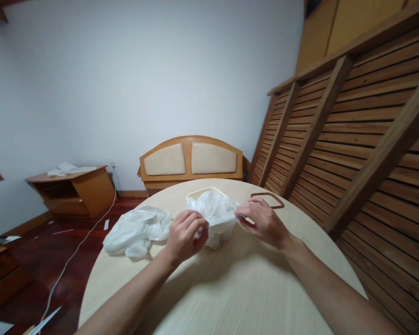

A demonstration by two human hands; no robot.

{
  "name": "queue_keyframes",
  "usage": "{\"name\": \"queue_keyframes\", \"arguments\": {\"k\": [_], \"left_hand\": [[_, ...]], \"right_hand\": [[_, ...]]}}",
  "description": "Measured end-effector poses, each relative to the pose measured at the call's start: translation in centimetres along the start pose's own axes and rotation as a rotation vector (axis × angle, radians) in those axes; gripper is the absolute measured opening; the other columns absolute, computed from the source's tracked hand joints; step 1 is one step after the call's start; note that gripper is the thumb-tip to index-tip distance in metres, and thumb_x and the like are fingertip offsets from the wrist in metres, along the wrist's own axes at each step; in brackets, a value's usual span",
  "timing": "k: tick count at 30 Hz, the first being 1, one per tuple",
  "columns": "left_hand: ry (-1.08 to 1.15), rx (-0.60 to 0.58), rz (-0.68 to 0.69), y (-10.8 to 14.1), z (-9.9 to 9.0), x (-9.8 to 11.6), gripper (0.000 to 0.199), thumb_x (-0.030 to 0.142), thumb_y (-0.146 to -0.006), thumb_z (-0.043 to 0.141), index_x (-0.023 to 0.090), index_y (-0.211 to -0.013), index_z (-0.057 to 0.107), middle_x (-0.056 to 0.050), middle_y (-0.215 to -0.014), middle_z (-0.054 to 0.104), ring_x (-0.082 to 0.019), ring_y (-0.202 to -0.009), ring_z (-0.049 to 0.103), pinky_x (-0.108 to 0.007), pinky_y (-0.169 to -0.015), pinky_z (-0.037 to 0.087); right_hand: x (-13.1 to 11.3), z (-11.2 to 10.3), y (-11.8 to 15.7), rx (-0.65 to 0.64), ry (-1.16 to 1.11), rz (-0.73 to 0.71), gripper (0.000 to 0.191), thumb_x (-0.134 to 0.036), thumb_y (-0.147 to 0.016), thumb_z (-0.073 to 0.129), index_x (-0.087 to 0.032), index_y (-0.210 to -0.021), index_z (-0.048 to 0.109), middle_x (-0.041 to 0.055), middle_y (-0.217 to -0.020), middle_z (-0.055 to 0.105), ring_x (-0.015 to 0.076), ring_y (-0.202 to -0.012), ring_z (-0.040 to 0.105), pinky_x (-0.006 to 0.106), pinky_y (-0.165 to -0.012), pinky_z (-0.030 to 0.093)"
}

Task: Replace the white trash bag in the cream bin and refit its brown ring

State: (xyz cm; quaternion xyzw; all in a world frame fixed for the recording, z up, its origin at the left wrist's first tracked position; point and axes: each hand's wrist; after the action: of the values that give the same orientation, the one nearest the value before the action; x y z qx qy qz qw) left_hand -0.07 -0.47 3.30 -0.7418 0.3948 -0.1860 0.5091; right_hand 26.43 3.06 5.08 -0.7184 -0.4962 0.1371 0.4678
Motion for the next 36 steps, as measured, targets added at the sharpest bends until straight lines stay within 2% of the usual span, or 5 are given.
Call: {"name": "queue_keyframes", "arguments": {"k": [9,13,20,25,36], "left_hand": [[0.009,0.092,-0.138,-0.1,-0.3,-1.3,0.011,0.009,-0.085,0.057,0.02,-0.089,0.057,-0.002,-0.075,0.063,-0.017,-0.073,0.059,-0.03,-0.068,0.05],[0.024,0.091,-0.111,0.0,-0.3,-1.3,0.014,0.007,-0.084,0.059,0.02,-0.09,0.057,-0.002,-0.075,0.064,-0.017,-0.073,0.058,-0.03,-0.068,0.049],[0.031,-0.084,0.143,-0.1,0.0,-0.2,0.015,0.01,-0.084,0.063,0.02,-0.094,0.061,-0.004,-0.084,0.069,-0.018,-0.083,0.061,-0.035,-0.084,0.052],[-0.039,-0.188,0.118,0.3,0.7,-0.4,0.014,0.013,-0.087,0.063,0.021,-0.098,0.064,-0.007,-0.111,0.07,-0.022,-0.107,0.062,-0.042,-0.101,0.048],[-0.119,-0.255,0.039,1.4,0.9,-2.3,0.03,0.012,-0.09,0.058,0.02,-0.119,0.063,-0.01,-0.121,0.066,-0.026,-0.119,0.057,-0.047,-0.104,0.05]], "right_hand": [[1.9,-0.8,1.3,0.168,0.131,0.209,0.026,-0.004,-0.087,0.058,-0.023,-0.104,0.062,0.0043,-0.095,0.075,0.0223,-0.088,0.07,0.037,-0.08,0.053],[2.9,-0.9,2.1,0.173,0.202,0.33,0.018,-0.009,-0.086,0.06,-0.022,-0.098,0.063,0.0043,-0.092,0.075,0.0204,-0.074,0.068,0.037,-0.076,0.054],[3.7,-0.3,3.0,0.209,0.112,0.58,0.013,-0.021,-0.09,0.055,-0.022,-0.099,0.064,0.0048,-0.086,0.073,0.022,-0.076,0.071,0.035,-0.07,0.057],[3.8,0.4,3.3,0.209,-0.045,0.784,0.017,-0.029,-0.093,0.052,-0.022,-0.105,0.062,0.0058,-0.089,0.075,0.0228,-0.079,0.074,0.034,-0.067,0.059],[3.3,0.8,3.1,0.099,-0.126,0.692,0.017,-0.023,-0.092,0.053,-0.023,-0.101,0.067,0.0051,-0.096,0.075,0.021,-0.08,0.071,0.034,-0.07,0.058]]}}
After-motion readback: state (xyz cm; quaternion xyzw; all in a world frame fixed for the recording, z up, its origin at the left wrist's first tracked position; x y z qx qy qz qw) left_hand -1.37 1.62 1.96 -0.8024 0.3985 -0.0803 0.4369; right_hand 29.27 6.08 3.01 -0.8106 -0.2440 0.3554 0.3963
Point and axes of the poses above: each hand's wrist, its own y-axis away from the middle knuckle, its own z-axis out of the palm, x = y × z
